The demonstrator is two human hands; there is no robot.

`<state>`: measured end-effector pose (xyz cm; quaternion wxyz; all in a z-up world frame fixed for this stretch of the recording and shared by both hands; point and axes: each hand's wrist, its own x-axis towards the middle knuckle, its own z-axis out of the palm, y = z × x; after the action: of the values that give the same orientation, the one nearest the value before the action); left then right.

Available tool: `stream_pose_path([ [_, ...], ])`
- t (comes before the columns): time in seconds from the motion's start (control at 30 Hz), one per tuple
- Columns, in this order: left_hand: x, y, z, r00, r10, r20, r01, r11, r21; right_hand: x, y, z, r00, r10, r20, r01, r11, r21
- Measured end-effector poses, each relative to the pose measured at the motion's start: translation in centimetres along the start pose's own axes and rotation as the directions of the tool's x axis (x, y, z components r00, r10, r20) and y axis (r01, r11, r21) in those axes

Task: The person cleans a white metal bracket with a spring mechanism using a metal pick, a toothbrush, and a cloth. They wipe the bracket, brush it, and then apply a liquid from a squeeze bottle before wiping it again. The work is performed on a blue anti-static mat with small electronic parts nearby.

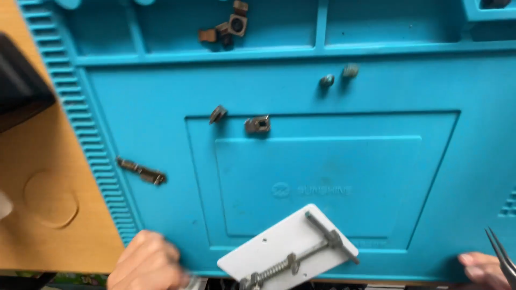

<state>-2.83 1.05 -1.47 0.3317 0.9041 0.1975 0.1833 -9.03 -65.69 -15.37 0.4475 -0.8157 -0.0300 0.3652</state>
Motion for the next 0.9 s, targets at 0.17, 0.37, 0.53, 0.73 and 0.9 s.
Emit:
stream_pose_path([
  [0.17, -3.5, -4.1, -3.4, 0.925, 0.310, 0.221, -0.311, 0.950, -0.035, 11.9, -17.0, 8.9, 0.785, -0.616, -0.065, 0.574, 0.763, -0.297],
  [0.37, -3.3, -1.9, -5.4, 0.985, -0.071, 0.159, 0.117, 0.947, -0.299, 14.0, -39.9, 23.5, 0.460, -0.888, 0.010, 0.794, 0.406, -0.452],
  [0.53, -4.1, -1.1, -5.7, 0.974, -0.179, 0.142, 0.228, 0.793, -0.564, 14.6, -42.7, 25.3, 0.274, -0.936, 0.220, 0.836, 0.119, -0.535],
  [0.73, -4.1, -0.7, -6.3, 0.995, -0.016, 0.101, 0.081, 0.726, -0.682, 13.2, -42.1, 21.6, 0.120, -0.888, 0.443, 0.828, -0.157, -0.538],
  [0.9, -3.7, -0.8, -7.1, 0.984, 0.084, 0.156, 0.011, 0.849, -0.528, 13.6, -37.5, 12.8, -0.056, -0.782, 0.621, 0.741, -0.449, -0.499],
])
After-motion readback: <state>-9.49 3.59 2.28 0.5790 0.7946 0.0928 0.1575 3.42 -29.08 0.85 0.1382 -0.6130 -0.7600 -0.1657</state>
